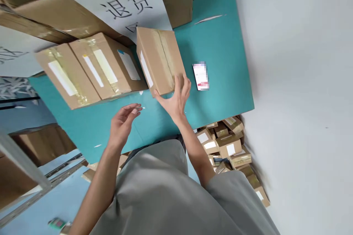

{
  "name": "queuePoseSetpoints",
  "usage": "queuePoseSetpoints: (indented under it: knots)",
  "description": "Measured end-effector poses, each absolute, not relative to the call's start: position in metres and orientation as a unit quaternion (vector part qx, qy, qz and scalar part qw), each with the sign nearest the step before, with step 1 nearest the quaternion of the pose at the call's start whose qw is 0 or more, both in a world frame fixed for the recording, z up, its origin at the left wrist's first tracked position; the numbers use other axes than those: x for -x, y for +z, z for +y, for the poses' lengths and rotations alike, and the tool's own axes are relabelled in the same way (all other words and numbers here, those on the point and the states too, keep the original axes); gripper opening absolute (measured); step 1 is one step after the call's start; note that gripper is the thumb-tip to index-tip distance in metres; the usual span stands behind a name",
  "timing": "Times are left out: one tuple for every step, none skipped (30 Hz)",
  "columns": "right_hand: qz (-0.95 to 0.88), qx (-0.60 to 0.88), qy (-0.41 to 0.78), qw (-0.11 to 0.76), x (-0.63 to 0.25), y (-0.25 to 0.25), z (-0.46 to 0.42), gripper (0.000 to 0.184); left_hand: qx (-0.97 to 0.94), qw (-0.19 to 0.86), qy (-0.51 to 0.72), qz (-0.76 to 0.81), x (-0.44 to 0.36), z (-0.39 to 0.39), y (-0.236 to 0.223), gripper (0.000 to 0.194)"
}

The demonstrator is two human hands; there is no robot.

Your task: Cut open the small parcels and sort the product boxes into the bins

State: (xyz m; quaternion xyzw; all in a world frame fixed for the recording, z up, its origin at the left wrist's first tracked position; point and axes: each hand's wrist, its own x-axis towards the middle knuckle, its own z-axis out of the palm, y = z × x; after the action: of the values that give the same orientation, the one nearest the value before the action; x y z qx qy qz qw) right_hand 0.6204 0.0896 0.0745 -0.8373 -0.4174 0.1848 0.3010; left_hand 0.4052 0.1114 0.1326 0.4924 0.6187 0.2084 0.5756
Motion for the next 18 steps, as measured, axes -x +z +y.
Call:
queuePoseSetpoints:
  knots:
    - [-0.415,0.840,0.177,0.300,-0.624,0.084,0.069,0.108,-0.500,0.572,0.209,0.616,-0.410,0.114,0.138,0.058]
    - [-0.413,0.843,0.167,0.300,-0.625,0.094,0.048,0.108,-0.509,0.568,0.209,0.612,-0.415,0.116,0.144,0.055]
    - [-0.415,0.845,0.157,0.298,-0.626,0.104,0.025,0.108,-0.518,0.563,0.210,0.609,-0.421,0.118,0.150,0.052]
    - [-0.420,0.845,0.149,0.295,-0.627,0.115,0.003,0.109,-0.528,0.557,0.214,0.604,-0.425,0.121,0.155,0.050]
    - [-0.427,0.844,0.140,0.295,-0.626,0.125,-0.020,0.110,-0.537,0.551,0.220,0.599,-0.430,0.124,0.159,0.049]
    - [-0.439,0.838,0.139,0.293,-0.626,0.135,-0.041,0.110,-0.547,0.544,0.228,0.593,-0.433,0.126,0.162,0.048]
    - [-0.453,0.830,0.133,0.296,-0.626,0.143,-0.060,0.109,-0.557,0.537,0.237,0.587,-0.436,0.129,0.163,0.049]
    - [-0.465,0.824,0.130,0.297,-0.625,0.151,-0.077,0.107,-0.567,0.530,0.244,0.582,-0.437,0.131,0.164,0.051]
    - [-0.477,0.816,0.136,0.296,-0.624,0.157,-0.092,0.106,-0.579,0.520,0.245,0.578,-0.438,0.133,0.162,0.054]
    - [-0.487,0.809,0.151,0.293,-0.622,0.162,-0.104,0.105,-0.591,0.508,0.238,0.580,-0.438,0.135,0.160,0.056]
    - [-0.498,0.799,0.170,0.290,-0.620,0.164,-0.114,0.104,-0.602,0.494,0.219,0.588,-0.437,0.136,0.157,0.058]
    - [-0.513,0.786,0.191,0.287,-0.618,0.164,-0.120,0.104,-0.609,0.482,0.188,0.602,-0.435,0.137,0.153,0.058]
    - [-0.532,0.770,0.208,0.285,-0.615,0.162,-0.122,0.103,-0.610,0.470,0.149,0.620,-0.432,0.138,0.150,0.058]
    - [-0.554,0.751,0.219,0.283,-0.611,0.159,-0.122,0.103,-0.607,0.457,0.107,0.641,-0.428,0.138,0.146,0.058]
    - [-0.582,0.730,0.225,0.280,-0.609,0.154,-0.119,0.102,-0.602,0.440,0.067,0.663,-0.421,0.138,0.144,0.058]
    - [-0.612,0.707,0.231,0.270,-0.606,0.150,-0.114,0.101,-0.598,0.417,0.031,0.684,-0.413,0.137,0.141,0.058]
    - [-0.641,0.683,0.241,0.254,-0.604,0.145,-0.106,0.101,-0.595,0.389,0.004,0.703,-0.402,0.137,0.139,0.058]
    - [-0.668,0.659,0.258,0.230,-0.603,0.141,-0.096,0.100,-0.597,0.353,-0.013,0.720,-0.388,0.136,0.138,0.058]
